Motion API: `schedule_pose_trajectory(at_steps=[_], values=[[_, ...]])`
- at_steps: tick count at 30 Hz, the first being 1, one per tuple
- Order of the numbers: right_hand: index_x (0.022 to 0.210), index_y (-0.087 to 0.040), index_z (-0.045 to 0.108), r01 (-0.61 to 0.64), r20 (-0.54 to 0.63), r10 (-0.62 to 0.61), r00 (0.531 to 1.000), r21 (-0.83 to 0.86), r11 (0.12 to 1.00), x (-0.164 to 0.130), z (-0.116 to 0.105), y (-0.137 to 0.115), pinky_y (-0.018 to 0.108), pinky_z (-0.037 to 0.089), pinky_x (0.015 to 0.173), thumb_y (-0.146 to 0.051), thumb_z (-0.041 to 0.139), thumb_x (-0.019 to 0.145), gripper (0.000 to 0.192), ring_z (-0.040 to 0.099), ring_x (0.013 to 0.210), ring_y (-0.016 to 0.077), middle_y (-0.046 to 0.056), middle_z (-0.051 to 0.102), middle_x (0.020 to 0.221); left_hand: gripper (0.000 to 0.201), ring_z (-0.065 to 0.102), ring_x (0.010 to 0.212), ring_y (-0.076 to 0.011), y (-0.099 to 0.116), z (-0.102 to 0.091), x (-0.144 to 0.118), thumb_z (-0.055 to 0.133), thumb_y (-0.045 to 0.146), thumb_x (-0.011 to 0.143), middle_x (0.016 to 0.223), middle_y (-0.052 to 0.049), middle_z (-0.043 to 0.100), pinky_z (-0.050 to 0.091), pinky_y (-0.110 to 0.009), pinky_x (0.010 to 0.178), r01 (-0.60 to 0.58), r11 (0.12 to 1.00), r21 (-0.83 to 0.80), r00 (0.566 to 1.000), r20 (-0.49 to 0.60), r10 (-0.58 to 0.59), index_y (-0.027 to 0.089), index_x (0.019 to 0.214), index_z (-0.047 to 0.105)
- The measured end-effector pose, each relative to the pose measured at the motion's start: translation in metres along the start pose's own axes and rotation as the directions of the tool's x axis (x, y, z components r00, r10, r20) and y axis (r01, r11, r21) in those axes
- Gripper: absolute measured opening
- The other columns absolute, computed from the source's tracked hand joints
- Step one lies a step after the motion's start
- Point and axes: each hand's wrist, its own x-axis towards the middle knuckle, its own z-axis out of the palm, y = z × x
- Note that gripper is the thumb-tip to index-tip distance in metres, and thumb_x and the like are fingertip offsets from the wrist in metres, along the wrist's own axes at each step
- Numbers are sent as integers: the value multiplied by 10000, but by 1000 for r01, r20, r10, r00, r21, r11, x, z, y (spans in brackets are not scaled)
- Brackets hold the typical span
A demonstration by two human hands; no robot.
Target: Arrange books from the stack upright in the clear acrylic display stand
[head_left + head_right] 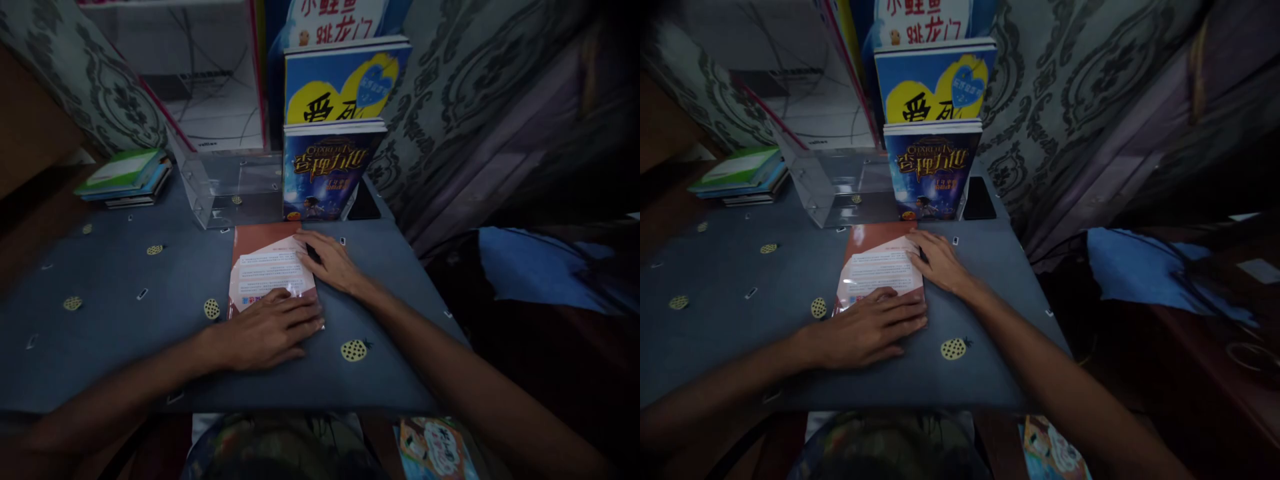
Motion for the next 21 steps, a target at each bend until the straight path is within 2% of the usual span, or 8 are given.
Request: schedule_pose_trajectory(at_steps=[8,12,21], values=[[1351,-175,572,14,56,-7,998,-123,992,-2,1,-1,542,439,1071,-406,473,987,443,552,1322,328,158,574,1455,452,453,1429,-245,-9,-2,-13,435,344,1046,1500,-117,540,357,-445,1165,-12,995,-102,999,-36,8,155,1454,487],[1338,-185,585,16,56,-8,998,-130,991,-3,2,2,525,434,1078,-430,464,997,436,547,1327,318,150,567,1463,417,464,1423,-237,-6,0,-27,427,324,1051,1478,-102,565,366,-452,1168,5,998,-66,998,-62,-9,191,1437,514],[1313,-163,603,48,71,-35,997,-186,981,-4,3,-2,532,440,1061,-380,464,987,415,554,1320,324,169,559,1468,384,537,1354,-230,9,10,-71,448,240,1033,1412,-104,624,387,-461,1171,93,994,64,982,-172,-81,142,1391,546]])
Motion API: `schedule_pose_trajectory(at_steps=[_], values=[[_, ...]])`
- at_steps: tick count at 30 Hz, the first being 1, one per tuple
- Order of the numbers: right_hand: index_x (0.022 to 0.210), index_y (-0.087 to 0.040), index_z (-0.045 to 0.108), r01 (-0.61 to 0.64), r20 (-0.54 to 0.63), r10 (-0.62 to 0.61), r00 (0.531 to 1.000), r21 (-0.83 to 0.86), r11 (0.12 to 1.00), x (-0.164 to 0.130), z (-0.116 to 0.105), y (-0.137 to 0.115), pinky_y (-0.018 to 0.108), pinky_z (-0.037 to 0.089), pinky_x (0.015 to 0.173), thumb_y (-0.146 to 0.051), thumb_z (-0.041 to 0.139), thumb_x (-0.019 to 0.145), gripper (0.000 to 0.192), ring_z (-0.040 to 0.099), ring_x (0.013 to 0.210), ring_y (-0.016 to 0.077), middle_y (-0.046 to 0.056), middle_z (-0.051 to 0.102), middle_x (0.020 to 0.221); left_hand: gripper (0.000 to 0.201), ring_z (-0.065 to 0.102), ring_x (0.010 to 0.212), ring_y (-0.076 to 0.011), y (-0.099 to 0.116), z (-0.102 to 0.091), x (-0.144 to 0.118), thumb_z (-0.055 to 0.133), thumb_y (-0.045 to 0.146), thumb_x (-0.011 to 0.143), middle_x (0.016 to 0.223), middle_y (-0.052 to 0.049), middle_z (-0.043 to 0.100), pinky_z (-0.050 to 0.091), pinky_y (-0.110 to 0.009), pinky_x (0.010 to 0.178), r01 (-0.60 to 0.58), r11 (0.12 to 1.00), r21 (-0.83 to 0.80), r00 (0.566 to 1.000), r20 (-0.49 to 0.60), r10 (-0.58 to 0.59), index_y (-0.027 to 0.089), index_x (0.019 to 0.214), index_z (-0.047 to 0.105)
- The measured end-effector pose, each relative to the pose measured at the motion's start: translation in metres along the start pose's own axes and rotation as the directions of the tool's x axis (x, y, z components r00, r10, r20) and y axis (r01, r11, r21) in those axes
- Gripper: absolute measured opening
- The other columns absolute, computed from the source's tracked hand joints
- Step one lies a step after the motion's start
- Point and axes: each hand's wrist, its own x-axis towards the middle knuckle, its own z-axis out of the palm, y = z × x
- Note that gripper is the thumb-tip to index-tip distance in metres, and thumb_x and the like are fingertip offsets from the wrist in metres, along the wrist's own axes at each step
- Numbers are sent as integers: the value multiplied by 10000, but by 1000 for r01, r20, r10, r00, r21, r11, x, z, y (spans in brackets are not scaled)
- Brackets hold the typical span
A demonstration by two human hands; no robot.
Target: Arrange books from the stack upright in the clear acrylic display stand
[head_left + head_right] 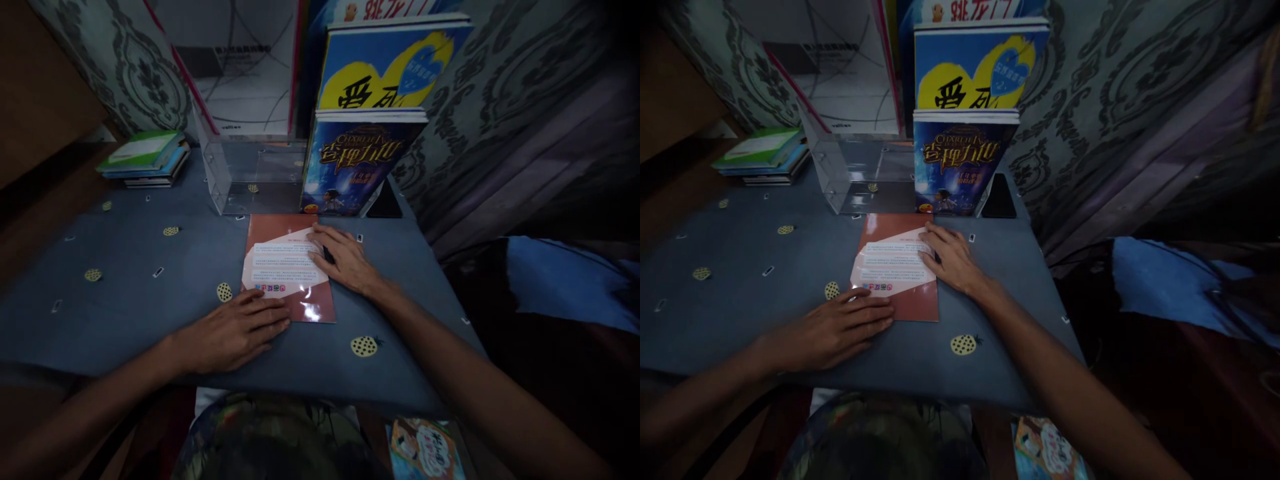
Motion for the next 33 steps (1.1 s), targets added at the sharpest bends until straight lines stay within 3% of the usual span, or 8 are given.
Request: schedule_pose_trajectory(at_steps=[7,10,14,17,26,33], values=[[1220,-151,659,49,-19,-49,999,-2,999,0,1,-14,578,397,1104,-292,474,978,336,602,1271,318,183,655,1346,333,642,1117,-246,15,0,-33,507,165,993,1205,-134,709,524,-438,995,160,984,79,971,-194,-142,88,1308,586],[1182,-149,677,150,-11,-150,989,136,979,-1,-1,-46,560,408,1120,-269,473,993,303,598,1288,294,176,681,1308,304,644,1063,-240,22,0,-37,508,156,989,1126,-125,715,551,-412,932,238,968,81,942,-263,-209,93,1270,607],[1275,-202,638,289,115,-360,926,401,869,-5,-3,-99,466,439,1138,-288,447,1040,314,586,1311,214,105,681,1335,291,651,1058,-225,30,0,-34,528,129,975,1070,-104,719,555,-376,914,295,955,18,911,-306,-276,120,1247,631],[1365,-206,575,317,195,-425,884,418,851,-3,1,-119,451,390,1190,-298,419,1058,356,550,1352,187,97,649,1386,310,664,1012,-218,33,1,-31,521,122,974,1024,-84,719,556,-377,895,333,942,-36,893,-310,-327,145,1263,633],[1431,-258,542,274,312,-374,874,320,907,50,18,-86,508,310,1230,-342,395,1058,410,493,1411,207,78,572,1482,286,676,964,-202,29,5,-36,507,145,984,1076,-87,733,563,-388,880,355,925,-136,867,-321,-380,159,1241,630],[1409,-225,556,238,240,-290,926,223,945,100,38,-50,552,315,1209,-313,424,1041,400,468,1429,240,97,577,1474,288,674,974,-193,28,6,-38,493,158,997,1106,-87,732,552,-381,887,377,902,-210,854,-299,-426,183,1245,636]])
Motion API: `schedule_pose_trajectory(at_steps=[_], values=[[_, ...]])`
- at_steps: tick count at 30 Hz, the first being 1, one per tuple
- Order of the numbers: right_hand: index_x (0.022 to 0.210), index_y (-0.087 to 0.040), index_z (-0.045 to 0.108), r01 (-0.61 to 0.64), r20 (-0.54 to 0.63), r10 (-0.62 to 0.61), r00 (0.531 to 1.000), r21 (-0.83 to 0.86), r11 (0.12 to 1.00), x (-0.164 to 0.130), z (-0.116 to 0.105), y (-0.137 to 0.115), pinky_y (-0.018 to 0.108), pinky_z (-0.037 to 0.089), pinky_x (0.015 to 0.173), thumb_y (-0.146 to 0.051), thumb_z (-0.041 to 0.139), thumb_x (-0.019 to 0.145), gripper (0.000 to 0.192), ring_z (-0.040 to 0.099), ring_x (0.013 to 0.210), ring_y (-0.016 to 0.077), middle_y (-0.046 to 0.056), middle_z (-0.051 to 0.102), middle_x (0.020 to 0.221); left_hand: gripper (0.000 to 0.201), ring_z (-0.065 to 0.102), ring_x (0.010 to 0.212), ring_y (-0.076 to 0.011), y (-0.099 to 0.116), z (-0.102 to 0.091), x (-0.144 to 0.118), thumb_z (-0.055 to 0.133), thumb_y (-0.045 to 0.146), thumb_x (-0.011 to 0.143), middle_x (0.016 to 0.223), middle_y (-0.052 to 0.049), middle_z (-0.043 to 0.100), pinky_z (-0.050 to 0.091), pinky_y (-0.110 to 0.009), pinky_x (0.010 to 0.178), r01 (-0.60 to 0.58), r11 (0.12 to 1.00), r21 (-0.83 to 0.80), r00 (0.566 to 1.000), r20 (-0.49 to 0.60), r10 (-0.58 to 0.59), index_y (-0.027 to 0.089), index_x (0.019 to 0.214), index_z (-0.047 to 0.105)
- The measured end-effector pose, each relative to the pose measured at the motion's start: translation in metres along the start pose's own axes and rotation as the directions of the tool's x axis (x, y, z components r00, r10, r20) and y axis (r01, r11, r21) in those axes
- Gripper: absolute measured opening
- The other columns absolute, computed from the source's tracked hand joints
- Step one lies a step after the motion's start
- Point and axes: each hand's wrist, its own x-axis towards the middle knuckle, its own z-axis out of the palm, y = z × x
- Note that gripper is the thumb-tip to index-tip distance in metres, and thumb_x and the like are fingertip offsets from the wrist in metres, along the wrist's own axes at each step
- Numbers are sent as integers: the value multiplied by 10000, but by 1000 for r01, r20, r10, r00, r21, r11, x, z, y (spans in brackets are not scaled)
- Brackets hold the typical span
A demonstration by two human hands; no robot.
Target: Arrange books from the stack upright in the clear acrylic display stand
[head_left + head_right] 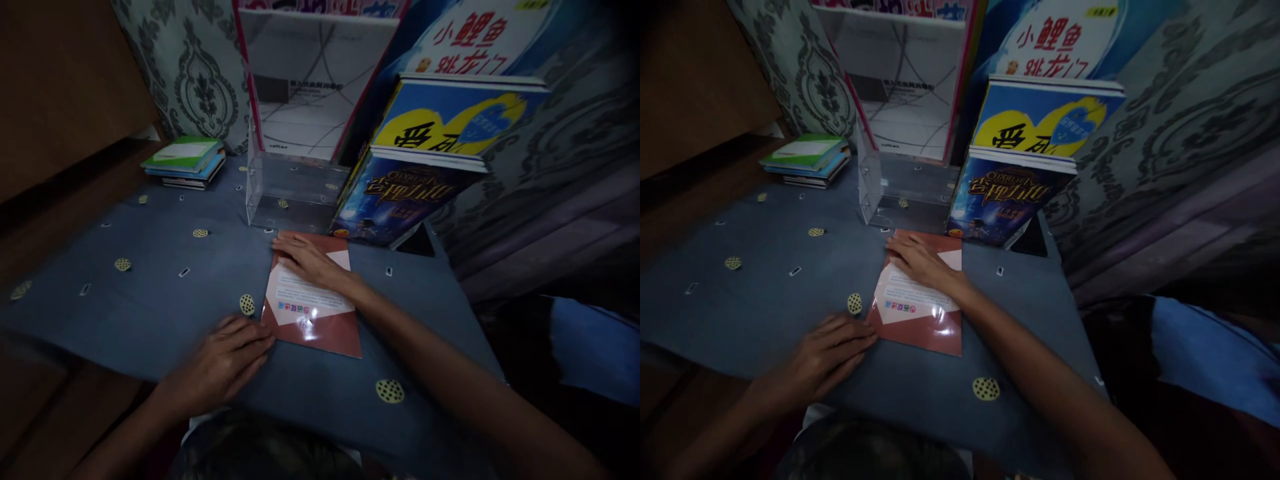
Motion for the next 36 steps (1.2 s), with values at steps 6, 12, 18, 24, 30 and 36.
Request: schedule_pose_trajectory(at_steps=[6,12,18,24,30,36], values=[[1383,-178,573,-64,-80,63,995,-9,998,11,6,18,550,345,1185,-340,437,1036,407,448,1444,253,141,536,1505,287,665,994,-193,-2,-2,0,484,149,997,1122,-89,724,548,-374,883,-2,1000,-28,1000,-5,2,175,1236,641],[1406,-157,554,-88,-89,81,993,-78,993,8,12,10,542,308,1210,-328,409,1043,427,414,1466,250,144,507,1529,392,559,1303,-257,-6,1,-4,501,218,1001,1396,-139,607,499,-458,1038,9,998,68,997,82,-15,182,1389,542],[1425,-158,540,-87,-58,81,995,-99,991,-6,17,-17,542,278,1231,-329,442,1033,439,372,1490,253,149,470,1555,512,459,1419,-289,-7,5,-8,553,339,996,1490,-155,534,311,-577,1192,-58,990,126,986,164,37,201,1477,442],[1429,-116,528,-57,-50,53,997,-84,995,-25,24,-48,523,274,1243,-350,422,1047,460,346,1503,259,170,450,1564,755,424,1448,-322,-2,2,-14,617,549,921,1502,-189,514,215,-629,1218,-188,976,106,964,211,163,185,1531,359],[1439,-127,512,-38,-19,37,999,-60,997,-44,29,-73,523,272,1252,-388,408,1057,475,311,1517,271,161,405,1593,796,440,1443,-300,6,1,-34,714,390,891,1503,-165,525,244,-583,1230,-211,976,59,937,298,184,210,1560,321],[1439,-136,515,-77,-19,77,997,31,997,-51,25,-85,522,283,1251,-356,439,1049,453,311,1516,269,149,420,1586,587,461,1431,-249,5,5,-46,570,218,970,1456,-108,585,278,-526,1236,-253,961,111,933,289,212,232,1529,394]])
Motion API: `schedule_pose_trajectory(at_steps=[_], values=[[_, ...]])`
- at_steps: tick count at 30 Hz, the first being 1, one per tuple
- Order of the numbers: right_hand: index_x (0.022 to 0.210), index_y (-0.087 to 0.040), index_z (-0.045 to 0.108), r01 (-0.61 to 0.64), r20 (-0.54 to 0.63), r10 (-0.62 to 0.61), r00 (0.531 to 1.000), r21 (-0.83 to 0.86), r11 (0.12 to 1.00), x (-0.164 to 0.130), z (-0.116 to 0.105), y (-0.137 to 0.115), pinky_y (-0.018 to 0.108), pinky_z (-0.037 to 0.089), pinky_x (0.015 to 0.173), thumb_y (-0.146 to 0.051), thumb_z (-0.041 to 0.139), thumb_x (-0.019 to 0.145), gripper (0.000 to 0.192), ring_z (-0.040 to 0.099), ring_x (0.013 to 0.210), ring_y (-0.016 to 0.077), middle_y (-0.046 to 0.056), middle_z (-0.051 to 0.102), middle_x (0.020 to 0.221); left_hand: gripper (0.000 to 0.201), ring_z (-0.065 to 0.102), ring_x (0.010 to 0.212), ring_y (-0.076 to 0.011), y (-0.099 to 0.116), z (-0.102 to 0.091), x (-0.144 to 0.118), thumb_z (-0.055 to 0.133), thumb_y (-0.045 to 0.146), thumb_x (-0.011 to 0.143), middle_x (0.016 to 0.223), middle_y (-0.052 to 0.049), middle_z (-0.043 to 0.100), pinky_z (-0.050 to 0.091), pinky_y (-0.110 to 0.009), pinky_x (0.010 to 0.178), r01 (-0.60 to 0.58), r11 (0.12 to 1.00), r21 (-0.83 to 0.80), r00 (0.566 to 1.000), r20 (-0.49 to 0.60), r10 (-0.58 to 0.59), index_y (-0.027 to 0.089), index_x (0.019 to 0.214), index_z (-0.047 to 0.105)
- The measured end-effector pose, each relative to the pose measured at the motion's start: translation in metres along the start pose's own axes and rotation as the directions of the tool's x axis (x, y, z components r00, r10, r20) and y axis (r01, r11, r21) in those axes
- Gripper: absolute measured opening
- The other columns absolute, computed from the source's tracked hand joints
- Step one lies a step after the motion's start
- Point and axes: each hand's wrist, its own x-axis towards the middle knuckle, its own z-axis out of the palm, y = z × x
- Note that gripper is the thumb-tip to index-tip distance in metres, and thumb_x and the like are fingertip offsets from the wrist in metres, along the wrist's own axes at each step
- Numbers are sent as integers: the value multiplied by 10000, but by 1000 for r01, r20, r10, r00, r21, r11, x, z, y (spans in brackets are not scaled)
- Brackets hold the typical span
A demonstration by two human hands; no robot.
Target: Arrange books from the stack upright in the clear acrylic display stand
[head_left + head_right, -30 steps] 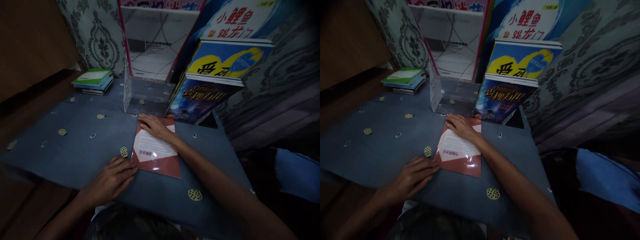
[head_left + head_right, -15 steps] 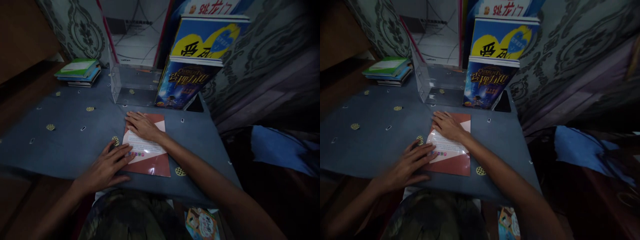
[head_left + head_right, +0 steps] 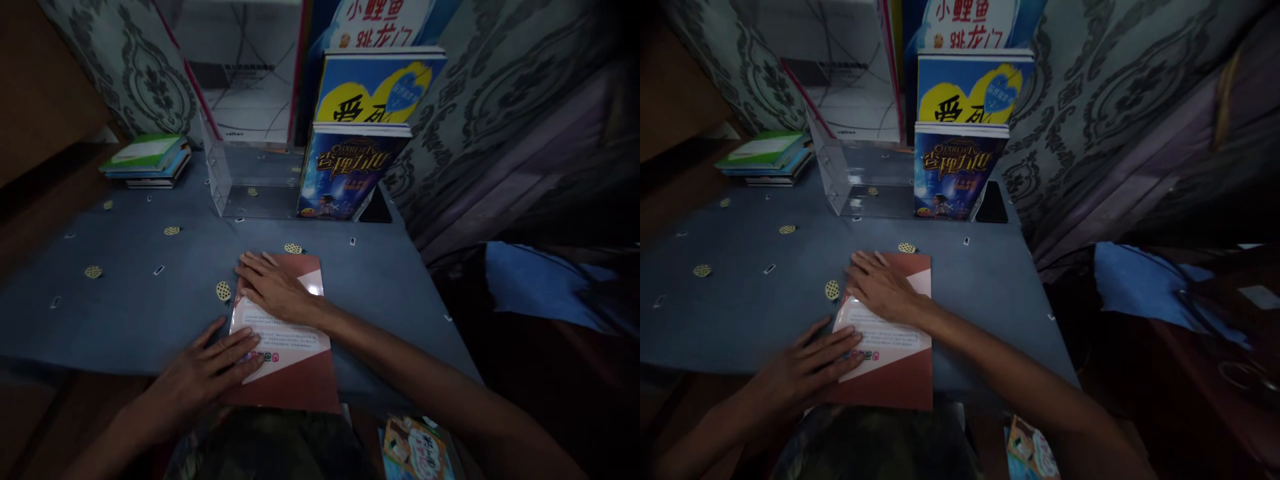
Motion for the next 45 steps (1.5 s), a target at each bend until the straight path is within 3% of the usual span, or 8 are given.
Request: schedule_pose_trajectory(at_steps=[10,17,23,28,32,35,40,45], values=[[1439,-214,537,-64,54,51,997,269,961,-11,-36,23,510,357,1207,-461,413,1041,485,434,1453,252,88,506,1537,447,639,1249,-240,-14,-44,24,463,402,1033,1270,-74,720,355,-524,1203,20,971,-239,964,-252,-82,293,1466,494],[1188,-209,729,-177,50,185,981,611,772,-36,-59,45,490,462,1116,-645,455,972,559,630,1260,275,99,698,1316,426,736,960,-249,-36,-80,81,507,554,980,990,-85,785,585,-379,870,-3,804,-595,866,-403,-295,211,1136,705],[1026,-236,790,-202,10,423,906,889,411,-60,-57,57,463,502,1070,-738,554,865,577,698,1123,286,62,786,1086,466,659,753,-158,-80,-59,130,598,611,912,804,-39,729,529,-264,725,-38,585,-810,655,-462,-598,163,902,728],[1146,-275,743,1,-116,440,890,968,252,-61,-56,62,497,497,1066,-844,636,704,728,614,1256,309,52,764,1153,520,678,825,-181,-104,-24,157,622,670,861,886,-41,745,553,-296,767,-74,368,-927,673,-319,-667,171,965,724],[1116,-251,745,105,-240,435,868,944,312,-63,-59,64,501,486,1071,-732,744,709,630,620,1250,305,68,752,1183,508,693,997,-215,-109,-8,161,625,644,875,1034,-58,761,562,-317,857,-73,283,-957,649,-260,-715,183,1067,718],[1049,-252,763,101,-285,461,840,918,384,-66,-61,64,492,496,1057,-560,804,763,423,682,1136,268,47,768,1141,475,703,1007,-216,-102,-6,160,632,606,889,1078,-61,765,571,-328,869,-97,241,-966,617,-248,-746,193,1109,714],[989,-225,775,51,-236,447,863,920,388,-67,-64,56,453,562,945,-578,803,754,425,719,968,236,51,788,1030,478,733,909,-234,-87,-15,158,685,617,832,923,-61,782,593,-332,775,-88,119,-989,569,-148,-809,177,1019,706],[870,-190,752,22,-165,494,853,959,282,-65,-66,50,291,573,629,-576,822,727,417,692,726,170,43,763,827,523,707,683,-200,-98,-26,146,771,655,686,731,-24,744,549,-267,584,134,29,-991,612,59,-789,173,856,658]])
